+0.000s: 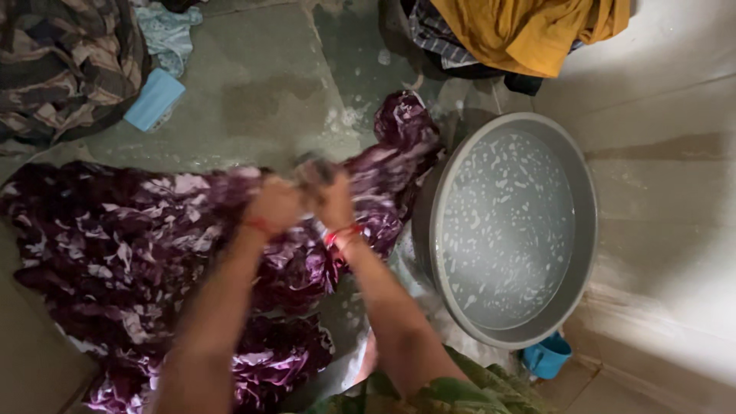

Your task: The person scrubs a large maroon floral garment on a wet tiled floor using a brush and soap. They repeatedly scrub different sections of the fabric, wring it out, and place it into a metal basin filled with soapy water.

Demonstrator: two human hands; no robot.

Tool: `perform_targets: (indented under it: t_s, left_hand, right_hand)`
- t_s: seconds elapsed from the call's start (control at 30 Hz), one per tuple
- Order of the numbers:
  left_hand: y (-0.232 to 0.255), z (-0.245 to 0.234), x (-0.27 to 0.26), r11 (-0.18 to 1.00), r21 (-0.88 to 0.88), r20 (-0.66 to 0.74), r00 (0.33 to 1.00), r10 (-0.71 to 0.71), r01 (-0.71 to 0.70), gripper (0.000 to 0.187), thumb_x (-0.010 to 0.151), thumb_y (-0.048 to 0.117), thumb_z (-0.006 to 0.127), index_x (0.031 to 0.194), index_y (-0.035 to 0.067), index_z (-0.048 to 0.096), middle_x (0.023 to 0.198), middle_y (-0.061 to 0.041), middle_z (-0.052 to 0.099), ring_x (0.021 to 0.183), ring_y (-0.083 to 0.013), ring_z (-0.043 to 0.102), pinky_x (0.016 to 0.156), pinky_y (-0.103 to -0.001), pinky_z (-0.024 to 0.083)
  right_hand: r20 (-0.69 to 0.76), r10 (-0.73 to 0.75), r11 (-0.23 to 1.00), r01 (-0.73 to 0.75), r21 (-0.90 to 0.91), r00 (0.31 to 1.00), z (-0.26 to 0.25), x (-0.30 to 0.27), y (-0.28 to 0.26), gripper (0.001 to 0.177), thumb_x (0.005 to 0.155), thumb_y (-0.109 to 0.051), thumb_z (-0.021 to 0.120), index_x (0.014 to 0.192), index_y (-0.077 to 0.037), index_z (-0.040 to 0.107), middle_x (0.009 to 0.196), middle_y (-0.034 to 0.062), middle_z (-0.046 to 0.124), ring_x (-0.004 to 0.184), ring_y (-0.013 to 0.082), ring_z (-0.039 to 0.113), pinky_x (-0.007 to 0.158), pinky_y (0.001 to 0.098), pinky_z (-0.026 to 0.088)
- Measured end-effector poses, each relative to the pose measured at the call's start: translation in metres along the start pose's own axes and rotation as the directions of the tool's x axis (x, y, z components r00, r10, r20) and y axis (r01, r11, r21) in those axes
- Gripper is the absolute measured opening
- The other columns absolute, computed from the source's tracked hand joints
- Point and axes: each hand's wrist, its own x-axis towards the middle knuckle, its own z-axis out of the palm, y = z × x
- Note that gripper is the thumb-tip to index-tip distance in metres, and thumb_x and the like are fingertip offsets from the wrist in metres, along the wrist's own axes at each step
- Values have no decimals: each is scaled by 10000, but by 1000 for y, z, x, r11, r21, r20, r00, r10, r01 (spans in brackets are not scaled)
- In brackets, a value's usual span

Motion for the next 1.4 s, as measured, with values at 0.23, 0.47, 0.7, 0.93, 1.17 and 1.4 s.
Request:
perform_targets:
  t_s: [0.23,0.47,0.7,0.93,1.17,1.4]
  left_hand:
    - [-85,-19,-126,905,112,-326,876,-356,410,317,806,480,783,964,205,781,1101,-48,759,912,-250,705,980,-501,511]
    - [13,-27,11,998,11,-495,867,58,-60,860,559,607,723,1302,174,731,1443,-174,577,1280,-396,534,1072,-638,400]
    - [-41,-14,-52,989,96,-103,989,-106,116,291,842,372,632,936,139,779,1008,-80,761,998,-266,714,963,-436,529]
    - [-68,-62,-102,908,170,104,910,-402,382,443,911,563,605,1187,266,782,1544,-76,553,1412,-295,519,1247,-485,320]
    - [9,-12,12,996,-86,-117,993,11,-21,521,787,253,602,1288,156,712,1430,-112,571,1350,-333,491,1144,-510,338]
    - [-79,-72,-123,886,274,108,903,-415,374,494,803,648,621,1099,282,772,1140,9,750,1091,-191,683,984,-467,509]
  right_hand:
    - [-216,422,871,-460,-170,880,-68,-14,93,685,915,-143,669,1567,-243,484,1490,391,399,1357,517,448,1136,500,413]
    - [-264,483,807,-542,-236,835,-55,-21,96,727,858,-141,698,1533,-320,495,1506,339,382,1345,502,468,1144,513,405]
    - [117,191,981,-185,-58,975,-9,5,-14,685,854,-142,746,1480,-332,541,1529,219,433,1349,411,511,1130,464,445]
    - [-266,449,857,-496,-143,853,-46,-10,85,725,874,-115,700,1546,-280,484,1427,318,427,1281,480,514,1112,484,444]
    - [-32,854,483,-771,414,519,-13,22,49,623,793,-177,737,1321,-167,407,1305,230,659,1161,410,701,986,467,600]
    - [96,808,248,-482,840,582,-26,-33,87,681,913,-109,719,1531,-233,460,1336,282,568,940,439,379,796,503,353]
